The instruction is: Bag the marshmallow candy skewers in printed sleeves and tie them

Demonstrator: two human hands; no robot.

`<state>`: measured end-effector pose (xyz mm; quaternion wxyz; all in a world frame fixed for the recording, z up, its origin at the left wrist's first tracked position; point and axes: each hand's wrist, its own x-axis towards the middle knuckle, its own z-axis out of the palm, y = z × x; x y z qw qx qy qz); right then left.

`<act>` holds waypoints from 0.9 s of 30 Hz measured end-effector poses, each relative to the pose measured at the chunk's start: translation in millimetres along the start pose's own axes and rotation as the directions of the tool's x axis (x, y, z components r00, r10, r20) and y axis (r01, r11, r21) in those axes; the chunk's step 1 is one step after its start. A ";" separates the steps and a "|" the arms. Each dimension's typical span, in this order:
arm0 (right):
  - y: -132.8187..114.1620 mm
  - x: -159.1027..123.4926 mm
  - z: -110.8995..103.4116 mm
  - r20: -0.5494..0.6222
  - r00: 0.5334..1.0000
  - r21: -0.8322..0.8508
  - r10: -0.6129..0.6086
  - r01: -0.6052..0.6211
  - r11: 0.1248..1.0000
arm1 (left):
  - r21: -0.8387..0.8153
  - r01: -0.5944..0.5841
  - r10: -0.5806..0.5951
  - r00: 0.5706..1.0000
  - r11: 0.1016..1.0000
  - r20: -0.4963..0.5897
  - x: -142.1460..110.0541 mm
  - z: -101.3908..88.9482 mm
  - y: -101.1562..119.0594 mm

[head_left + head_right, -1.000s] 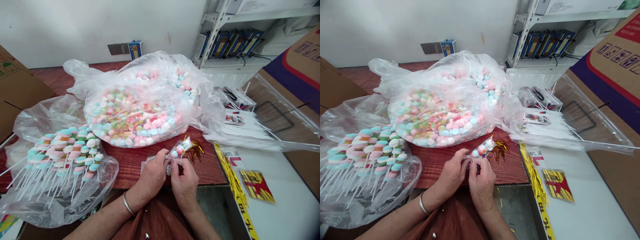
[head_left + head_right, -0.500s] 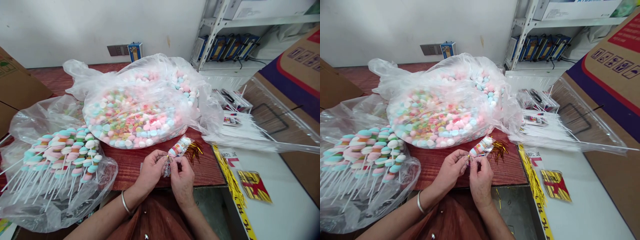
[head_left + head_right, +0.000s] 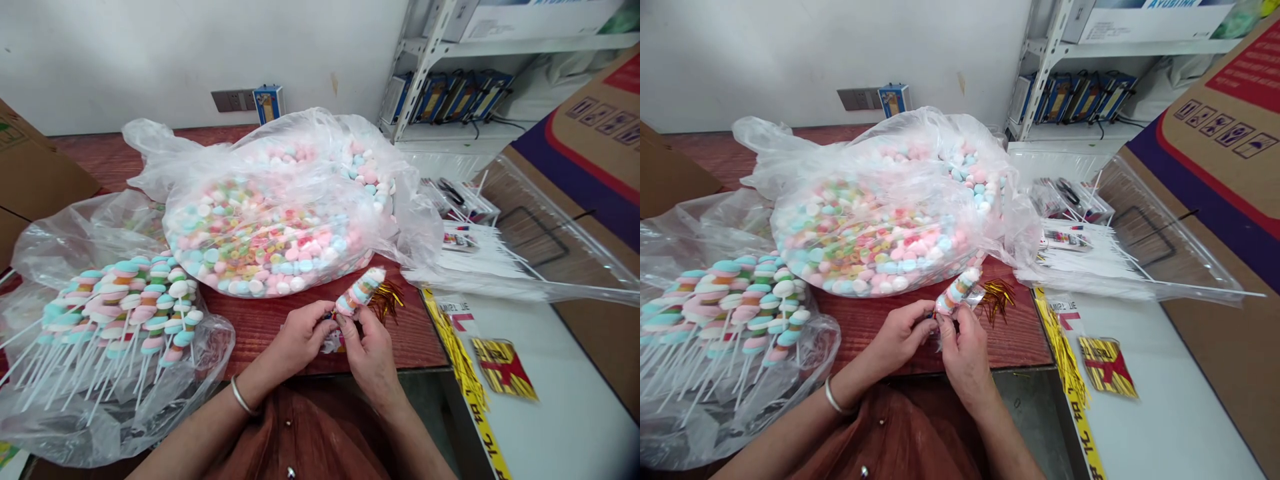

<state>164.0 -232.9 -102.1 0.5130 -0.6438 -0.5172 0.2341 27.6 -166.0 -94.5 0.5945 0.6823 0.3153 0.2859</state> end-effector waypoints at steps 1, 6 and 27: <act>-1.4 -0.1 0.0 -0.014 0.999 -0.033 -0.035 0.035 0.999 | 0.150 -0.077 0.079 0.997 0.986 -0.011 -1.2 -2.0 1.0; -6.1 -0.5 1.5 0.041 0.998 0.025 -0.039 0.038 0.999 | 0.053 0.009 -0.002 0.993 0.999 -0.119 -5.2 8.5 1.4; -13.1 -2.7 8.3 -0.018 0.975 0.222 0.221 -0.212 0.952 | 0.028 0.046 -0.041 0.986 0.999 -0.162 -8.8 18.3 7.7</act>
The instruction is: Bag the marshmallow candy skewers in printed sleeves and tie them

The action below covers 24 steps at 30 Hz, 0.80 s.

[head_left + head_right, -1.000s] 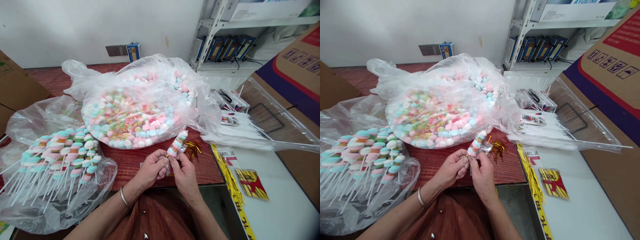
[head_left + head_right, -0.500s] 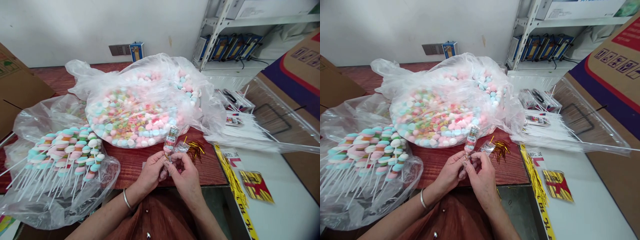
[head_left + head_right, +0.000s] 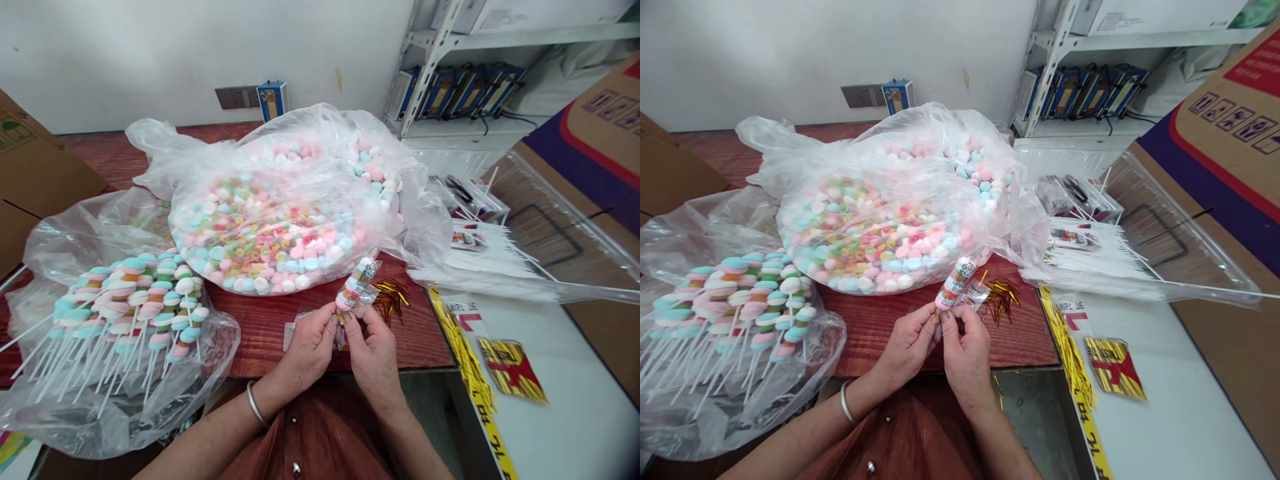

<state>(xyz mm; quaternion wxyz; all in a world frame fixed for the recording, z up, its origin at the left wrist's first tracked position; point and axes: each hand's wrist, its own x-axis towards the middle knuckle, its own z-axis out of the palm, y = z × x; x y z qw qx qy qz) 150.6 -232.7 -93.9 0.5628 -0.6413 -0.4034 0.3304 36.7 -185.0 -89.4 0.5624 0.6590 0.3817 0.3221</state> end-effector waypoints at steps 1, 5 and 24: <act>0.5 0.3 0.2 0.009 1.000 0.045 0.004 -0.004 0.999 | 0.059 -0.032 0.033 0.999 0.998 -0.008 -0.1 -0.5 0.6; 3.6 0.0 -0.3 0.072 0.997 0.194 0.029 -0.043 0.980 | 0.126 -0.088 0.087 0.996 0.988 0.011 1.0 -2.4 2.5; 6.3 -0.7 9.4 0.066 0.996 0.227 0.061 -0.074 0.971 | -0.478 0.241 -0.233 0.970 0.845 0.077 3.3 5.7 -3.2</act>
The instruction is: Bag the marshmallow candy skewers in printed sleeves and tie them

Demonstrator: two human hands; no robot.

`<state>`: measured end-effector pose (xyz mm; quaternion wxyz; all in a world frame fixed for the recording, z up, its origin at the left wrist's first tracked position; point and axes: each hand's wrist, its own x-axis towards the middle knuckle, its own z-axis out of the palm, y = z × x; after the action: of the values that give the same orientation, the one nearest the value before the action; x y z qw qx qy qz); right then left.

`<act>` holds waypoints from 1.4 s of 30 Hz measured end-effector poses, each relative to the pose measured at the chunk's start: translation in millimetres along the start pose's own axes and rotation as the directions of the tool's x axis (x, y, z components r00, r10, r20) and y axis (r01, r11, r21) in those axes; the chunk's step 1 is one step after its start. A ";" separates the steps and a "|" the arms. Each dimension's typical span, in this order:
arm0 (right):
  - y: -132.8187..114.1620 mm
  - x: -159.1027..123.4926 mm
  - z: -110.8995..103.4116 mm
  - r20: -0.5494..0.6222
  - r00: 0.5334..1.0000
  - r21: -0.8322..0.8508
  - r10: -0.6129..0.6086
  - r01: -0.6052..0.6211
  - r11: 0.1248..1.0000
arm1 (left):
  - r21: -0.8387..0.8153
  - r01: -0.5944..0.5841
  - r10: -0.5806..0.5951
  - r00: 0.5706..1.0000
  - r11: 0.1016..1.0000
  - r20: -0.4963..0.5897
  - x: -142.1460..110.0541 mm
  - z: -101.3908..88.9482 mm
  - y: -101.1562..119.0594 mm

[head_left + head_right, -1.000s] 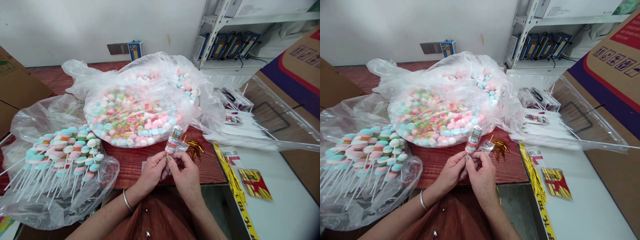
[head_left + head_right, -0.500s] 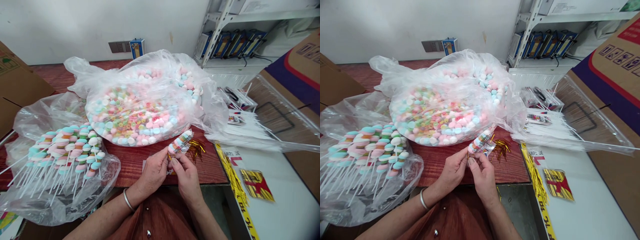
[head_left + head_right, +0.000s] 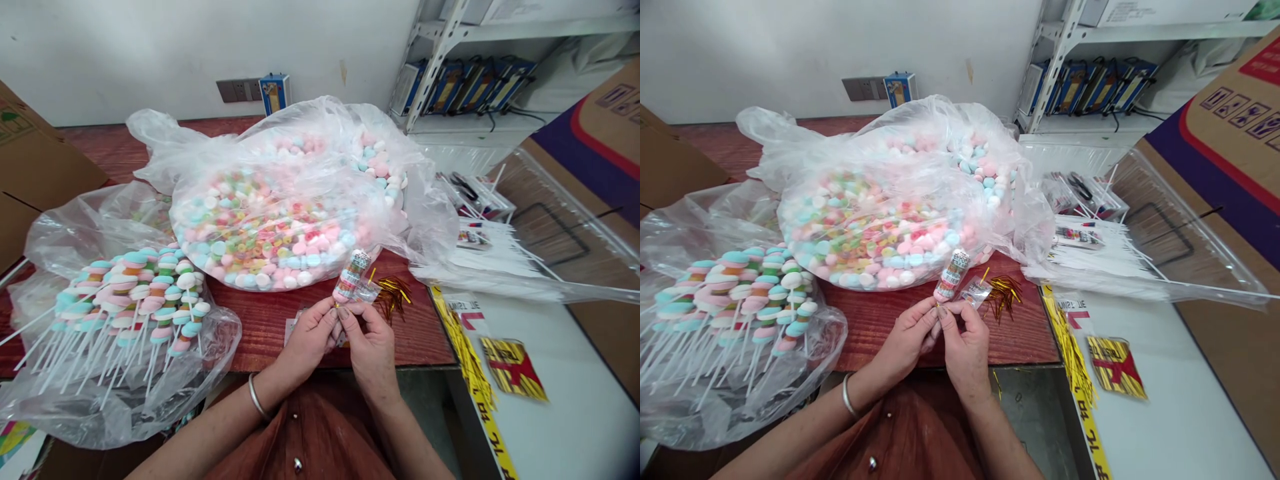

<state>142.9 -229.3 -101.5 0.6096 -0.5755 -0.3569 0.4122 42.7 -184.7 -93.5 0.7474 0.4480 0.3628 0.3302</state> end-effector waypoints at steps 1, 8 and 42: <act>0.1 0.2 -0.6 0.032 0.999 0.048 0.030 -0.032 0.998 | -0.125 0.058 -0.056 0.998 0.990 0.024 0.0 0.0 -1.5; -4.3 0.5 -7.4 0.048 0.999 -0.105 -0.003 0.008 0.994 | -0.357 0.183 -0.128 0.977 0.916 0.173 1.1 -6.9 -11.8; -49.0 -36.3 -47.7 0.310 0.820 -0.483 -0.481 0.572 0.663 | -0.187 0.163 -0.062 0.889 0.969 0.453 -30.0 0.1 64.9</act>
<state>176.1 -281.8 -55.3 0.4781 -0.5645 -0.6584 0.1389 16.3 -184.6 -27.1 0.8731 0.4042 0.1698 0.2134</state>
